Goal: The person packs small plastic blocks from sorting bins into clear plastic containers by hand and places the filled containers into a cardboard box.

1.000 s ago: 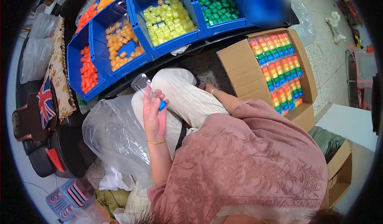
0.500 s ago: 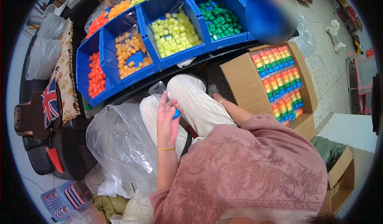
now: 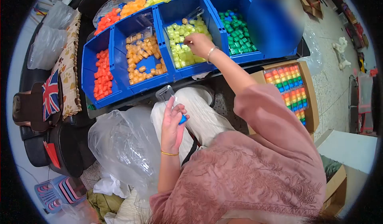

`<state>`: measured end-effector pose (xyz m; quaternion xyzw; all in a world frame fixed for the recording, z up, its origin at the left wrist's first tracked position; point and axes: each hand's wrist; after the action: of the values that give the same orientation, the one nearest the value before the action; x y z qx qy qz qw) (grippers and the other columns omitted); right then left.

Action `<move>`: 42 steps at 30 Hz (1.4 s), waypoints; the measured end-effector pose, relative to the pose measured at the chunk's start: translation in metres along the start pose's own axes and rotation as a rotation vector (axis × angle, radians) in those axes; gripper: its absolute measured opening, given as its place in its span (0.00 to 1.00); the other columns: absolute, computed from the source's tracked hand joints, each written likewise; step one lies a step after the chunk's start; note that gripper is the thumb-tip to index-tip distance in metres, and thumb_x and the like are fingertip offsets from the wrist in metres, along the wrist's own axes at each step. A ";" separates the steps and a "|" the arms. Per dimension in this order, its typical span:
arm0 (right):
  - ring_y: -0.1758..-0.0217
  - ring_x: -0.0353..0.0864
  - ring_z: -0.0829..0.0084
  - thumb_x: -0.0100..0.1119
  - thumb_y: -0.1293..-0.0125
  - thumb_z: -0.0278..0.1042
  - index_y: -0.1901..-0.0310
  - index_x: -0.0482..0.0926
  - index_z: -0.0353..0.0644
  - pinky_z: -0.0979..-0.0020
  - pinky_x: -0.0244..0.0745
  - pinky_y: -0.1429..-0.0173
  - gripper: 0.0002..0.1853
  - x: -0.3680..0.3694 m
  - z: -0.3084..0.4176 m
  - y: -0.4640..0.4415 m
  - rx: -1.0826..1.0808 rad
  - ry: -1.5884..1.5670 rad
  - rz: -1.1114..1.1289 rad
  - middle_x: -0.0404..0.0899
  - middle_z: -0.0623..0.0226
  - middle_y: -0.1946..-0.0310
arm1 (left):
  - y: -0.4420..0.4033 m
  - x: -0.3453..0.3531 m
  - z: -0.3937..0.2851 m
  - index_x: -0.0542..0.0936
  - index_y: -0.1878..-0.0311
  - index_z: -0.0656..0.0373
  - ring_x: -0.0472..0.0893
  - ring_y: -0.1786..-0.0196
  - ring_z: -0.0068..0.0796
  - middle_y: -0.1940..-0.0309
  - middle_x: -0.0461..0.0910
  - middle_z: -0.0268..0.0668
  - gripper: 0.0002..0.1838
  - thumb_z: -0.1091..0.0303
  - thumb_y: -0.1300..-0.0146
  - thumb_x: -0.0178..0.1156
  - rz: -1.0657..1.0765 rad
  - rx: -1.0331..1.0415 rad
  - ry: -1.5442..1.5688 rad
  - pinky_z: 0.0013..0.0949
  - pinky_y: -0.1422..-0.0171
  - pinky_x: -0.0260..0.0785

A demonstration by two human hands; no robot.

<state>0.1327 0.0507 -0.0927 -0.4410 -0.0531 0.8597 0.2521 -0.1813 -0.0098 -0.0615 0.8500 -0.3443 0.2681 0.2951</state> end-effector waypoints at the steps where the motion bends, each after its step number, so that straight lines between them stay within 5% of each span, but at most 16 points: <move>1: 0.57 0.80 0.54 0.58 0.42 0.31 0.62 0.83 0.41 0.58 0.74 0.50 0.08 0.008 -0.005 -0.011 0.010 0.054 0.150 0.82 0.54 0.62 | -0.001 -0.001 -0.001 0.56 0.28 0.56 0.72 0.50 0.25 0.50 0.71 0.35 0.33 0.76 0.35 0.55 0.012 -0.003 0.007 0.33 0.43 0.67; 11: 0.48 0.74 0.55 0.63 0.47 0.29 0.56 0.80 0.42 0.62 0.70 0.42 0.15 0.023 0.001 -0.025 0.068 0.222 0.371 0.81 0.60 0.58 | -0.016 -0.007 -0.005 0.56 0.28 0.55 0.71 0.50 0.24 0.50 0.71 0.35 0.34 0.76 0.36 0.55 -0.016 -0.037 0.006 0.36 0.43 0.68; 14: 0.50 0.74 0.56 0.64 0.49 0.30 0.56 0.80 0.42 0.61 0.70 0.42 0.15 0.024 -0.001 -0.026 -0.032 0.513 0.285 0.80 0.60 0.62 | -0.020 -0.006 -0.001 0.56 0.28 0.55 0.71 0.50 0.24 0.50 0.71 0.35 0.33 0.77 0.36 0.54 -0.007 -0.048 0.006 0.35 0.43 0.68; 19: 0.52 0.75 0.55 0.59 0.44 0.29 0.63 0.84 0.47 0.61 0.73 0.48 0.07 0.023 -0.011 -0.041 -0.051 0.320 0.308 0.79 0.62 0.62 | -0.024 -0.002 0.003 0.56 0.28 0.54 0.72 0.50 0.24 0.49 0.70 0.35 0.33 0.77 0.35 0.54 0.007 -0.078 0.000 0.34 0.43 0.69; 25: 0.58 0.82 0.59 0.61 0.48 0.31 0.65 0.86 0.54 0.60 0.77 0.57 0.09 0.046 -0.034 -0.060 -0.217 0.402 0.297 0.81 0.63 0.64 | -0.027 0.002 0.004 0.56 0.28 0.56 0.72 0.50 0.25 0.50 0.71 0.36 0.35 0.74 0.38 0.58 0.003 -0.080 0.007 0.34 0.45 0.69; 35: 0.57 0.82 0.60 0.60 0.48 0.30 0.71 0.84 0.48 0.60 0.77 0.56 0.04 0.039 -0.026 -0.058 -0.214 0.443 0.288 0.79 0.62 0.62 | -0.029 0.001 0.006 0.57 0.28 0.54 0.72 0.51 0.23 0.50 0.71 0.35 0.32 0.77 0.35 0.54 -0.009 -0.108 -0.006 0.33 0.44 0.69; 37: 0.60 0.82 0.57 0.59 0.48 0.29 0.71 0.84 0.47 0.59 0.76 0.57 0.05 0.026 -0.016 -0.045 -0.068 0.117 -0.074 0.80 0.60 0.66 | -0.029 0.000 0.006 0.57 0.28 0.55 0.71 0.51 0.23 0.50 0.70 0.35 0.32 0.77 0.35 0.54 -0.016 -0.105 0.008 0.33 0.44 0.69; 40: 0.64 0.81 0.54 0.57 0.49 0.29 0.70 0.82 0.43 0.59 0.76 0.59 0.06 0.018 -0.002 -0.025 0.101 -0.289 0.090 0.81 0.57 0.70 | -0.030 0.000 0.005 0.56 0.28 0.55 0.71 0.51 0.23 0.50 0.70 0.34 0.32 0.77 0.35 0.54 -0.004 -0.103 0.008 0.33 0.44 0.69; 42: 0.65 0.81 0.53 0.56 0.49 0.30 0.70 0.82 0.42 0.59 0.76 0.59 0.06 0.027 -0.003 -0.018 0.004 -0.201 0.147 0.81 0.55 0.71 | -0.031 0.001 0.006 0.56 0.28 0.55 0.71 0.51 0.23 0.50 0.70 0.34 0.32 0.77 0.35 0.53 0.008 -0.108 0.005 0.33 0.44 0.69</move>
<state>0.1292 0.0793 -0.1090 -0.3548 -0.0438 0.9159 0.1826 -0.1560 0.0043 -0.0749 0.8307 -0.3611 0.2524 0.3403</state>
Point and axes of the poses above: each hand's wrist, its own y-axis away from the middle knuckle, its own x-axis out of the palm, z = x × y
